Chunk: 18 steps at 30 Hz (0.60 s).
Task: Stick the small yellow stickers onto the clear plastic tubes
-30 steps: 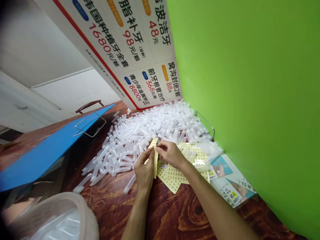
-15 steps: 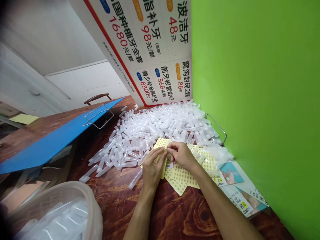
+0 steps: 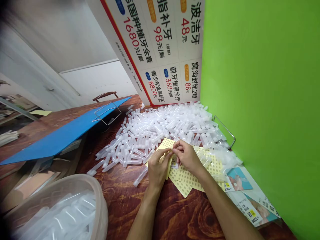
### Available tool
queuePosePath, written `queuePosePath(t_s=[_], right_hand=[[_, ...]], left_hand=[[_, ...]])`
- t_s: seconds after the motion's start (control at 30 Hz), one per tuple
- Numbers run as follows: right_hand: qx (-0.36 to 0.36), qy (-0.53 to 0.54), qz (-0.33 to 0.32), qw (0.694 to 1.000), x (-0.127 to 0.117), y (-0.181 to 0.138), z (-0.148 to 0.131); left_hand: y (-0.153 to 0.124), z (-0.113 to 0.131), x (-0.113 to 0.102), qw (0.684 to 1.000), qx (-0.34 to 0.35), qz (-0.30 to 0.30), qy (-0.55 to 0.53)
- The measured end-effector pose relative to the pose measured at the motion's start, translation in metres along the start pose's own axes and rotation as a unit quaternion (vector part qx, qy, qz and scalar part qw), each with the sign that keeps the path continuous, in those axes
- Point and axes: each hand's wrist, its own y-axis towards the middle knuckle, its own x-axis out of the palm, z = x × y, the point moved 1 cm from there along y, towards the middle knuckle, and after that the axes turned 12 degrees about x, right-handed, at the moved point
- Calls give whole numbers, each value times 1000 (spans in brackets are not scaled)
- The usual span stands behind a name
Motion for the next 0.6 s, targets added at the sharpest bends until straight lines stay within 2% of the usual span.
queuePosePath(t_s=[0.17,0.43,0.6], right_hand=[[3,-9,-12,1000,0,0,1],[9,-28,-10,1000,0,-5,-6],[7,-16,-11,1000,0,-4,-4]], left_hand=[[1,0,-1,1000,-13,17,-19],[2,0,0,999,-28,-9,-39],[2,-1,1,998,-33,3,-60]])
